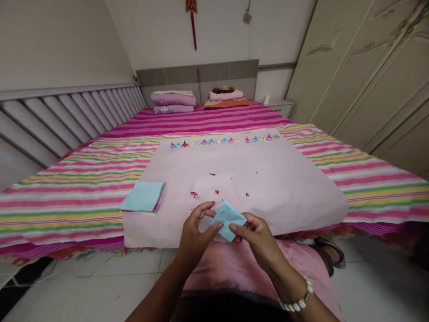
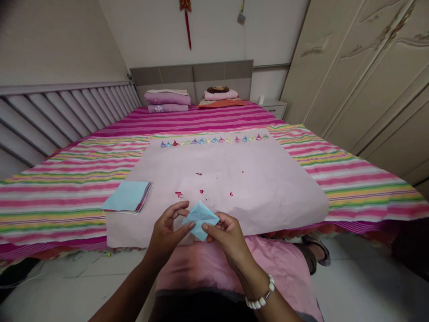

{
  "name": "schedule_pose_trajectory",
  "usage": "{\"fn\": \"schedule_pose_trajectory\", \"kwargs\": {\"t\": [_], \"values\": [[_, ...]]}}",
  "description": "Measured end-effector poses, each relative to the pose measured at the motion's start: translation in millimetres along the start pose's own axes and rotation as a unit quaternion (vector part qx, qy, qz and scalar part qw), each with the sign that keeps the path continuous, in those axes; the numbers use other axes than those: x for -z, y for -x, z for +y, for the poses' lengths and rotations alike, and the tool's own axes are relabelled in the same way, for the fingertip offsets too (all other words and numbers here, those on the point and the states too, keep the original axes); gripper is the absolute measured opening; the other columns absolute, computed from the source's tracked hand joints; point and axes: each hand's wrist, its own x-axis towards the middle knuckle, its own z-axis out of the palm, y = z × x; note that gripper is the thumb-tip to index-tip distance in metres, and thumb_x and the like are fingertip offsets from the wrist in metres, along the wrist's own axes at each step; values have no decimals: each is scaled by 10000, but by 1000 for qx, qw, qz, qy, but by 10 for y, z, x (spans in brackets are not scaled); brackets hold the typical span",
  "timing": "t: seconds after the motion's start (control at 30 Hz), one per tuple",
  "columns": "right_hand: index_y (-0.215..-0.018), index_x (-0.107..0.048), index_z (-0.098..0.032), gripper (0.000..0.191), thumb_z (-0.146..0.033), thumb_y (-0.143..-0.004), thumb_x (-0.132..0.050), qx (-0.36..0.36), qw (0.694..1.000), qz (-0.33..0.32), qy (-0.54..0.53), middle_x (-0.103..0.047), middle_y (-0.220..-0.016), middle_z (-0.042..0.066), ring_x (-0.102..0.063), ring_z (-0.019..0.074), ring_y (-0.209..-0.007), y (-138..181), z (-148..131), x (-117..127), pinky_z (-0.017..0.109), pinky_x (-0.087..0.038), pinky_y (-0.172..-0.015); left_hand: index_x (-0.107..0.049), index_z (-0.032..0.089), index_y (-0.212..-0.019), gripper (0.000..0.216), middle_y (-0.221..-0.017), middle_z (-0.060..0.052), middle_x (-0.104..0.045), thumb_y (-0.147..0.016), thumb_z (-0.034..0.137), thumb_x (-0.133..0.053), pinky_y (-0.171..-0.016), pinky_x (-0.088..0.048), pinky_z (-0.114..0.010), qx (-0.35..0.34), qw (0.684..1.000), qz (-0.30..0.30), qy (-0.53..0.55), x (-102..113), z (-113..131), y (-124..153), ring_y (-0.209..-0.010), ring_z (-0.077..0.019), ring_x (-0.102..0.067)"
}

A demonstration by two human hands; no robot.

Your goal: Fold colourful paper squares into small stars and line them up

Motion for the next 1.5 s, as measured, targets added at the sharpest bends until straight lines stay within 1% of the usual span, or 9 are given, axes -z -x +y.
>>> {"fn": "schedule_pose_trajectory", "kwargs": {"t": [0.13, 0.23, 0.33, 0.4, 0.6, 0.8, 0.97, 1.2, 1.5], "values": [[-650, -657, -157, 170, -282, -664, -771, 3, 1000, 2, 3, -606, -496, -29, -517, 92, -455, 11, 0, -1, 203, -394, -495, -673, 184, -754, 89, -1161, -102, -631, -686, 197, -728, -1006, -382, -399, 37, 993, -41, 100, 0, 9, -20, -1169, -265, -530], [-630, -646, -155, 161, -266, -660, -760, 1, 1000, 7, 4, -607, -488, -26, -520, 92, -455, 15, -6, -9, 201, -390, -497, -683, 178, -725, 75, -1276, -104, -585, -667, 175, -730, -955, -423, -374, 102, 975, -74, 186, -9, 42, -16, -1181, -271, -527], [-609, -633, -155, 150, -240, -626, -756, -2, 1000, 15, -4, -593, -469, -34, -517, 92, -444, 14, -20, -21, 200, -392, -489, -701, 181, -748, 68, -959, -66, -707, -680, 178, -706, -806, -481, -320, 149, 964, -97, 200, -8, 62, -1, -921, -214, -633], [-613, -635, -153, 137, -229, -619, -748, -4, 1000, 17, -3, -590, -464, -37, -515, 91, -442, 14, -32, -26, 198, -393, -488, -712, 183, -764, 74, -762, -23, -694, -704, 169, -672, -723, -478, -283, 165, 966, -99, 173, 6, 62, 8, -759, -169, -625], [-614, -635, -158, 133, -242, -638, -736, -5, 1000, 18, 11, -580, -458, -39, -511, 95, -444, 23, -51, -37, 206, -393, -494, -724, 168, -854, 165, -809, -36, -693, -765, 286, -649, -750, -478, -292, 164, 950, -132, 230, 37, 78, 13, -796, -174, -615], [-651, -652, -163, 120, -244, -642, -740, -8, 1000, -13, 5, -584, -501, -31, -518, 110, -471, 21, -22, -46, 224, -395, -506, -676, 155, -666, 164, -604, 11, -635, -641, 288, -770, -576, -454, -242, 195, 969, -65, 137, -31, 167, -11, -583, -126, -564], [-747, -687, -144, 175, -307, -698, -647, -17, 997, -75, -31, -583, -549, -9, -497, 117, -533, 23, -56, -10, 232, -378, -550, -652, 169, -732, 167, -621, 22, -630, -632, 248, -760, -528, -453, -228, 168, 979, -51, 106, -38, 150, -23, -555, -118, -559], [-614, -641, -156, 271, -335, -553, -836, -29, 999, -30, 24, -568, -560, -32, -482, 114, -543, 0, -74, -62, 242, -386, -557, -570, 167, -1102, 533, -811, -23, -686, -612, 204, -776, -591, -496, -247, 183, 974, -64, 118, -73, 141, 17, -657, -146, -627], [-627, -681, -152, 261, -362, -580, -828, -31, 999, -36, 19, -588, -564, -25, -491, 112, -538, 2, -61, -50, 243, -402, -557, -601, 165, -1066, 493, -780, -9, -680, -623, 273, -790, -609, -511, -256, 216, 957, -86, 176, 34, 141, 19, -695, -149, -647]]}}
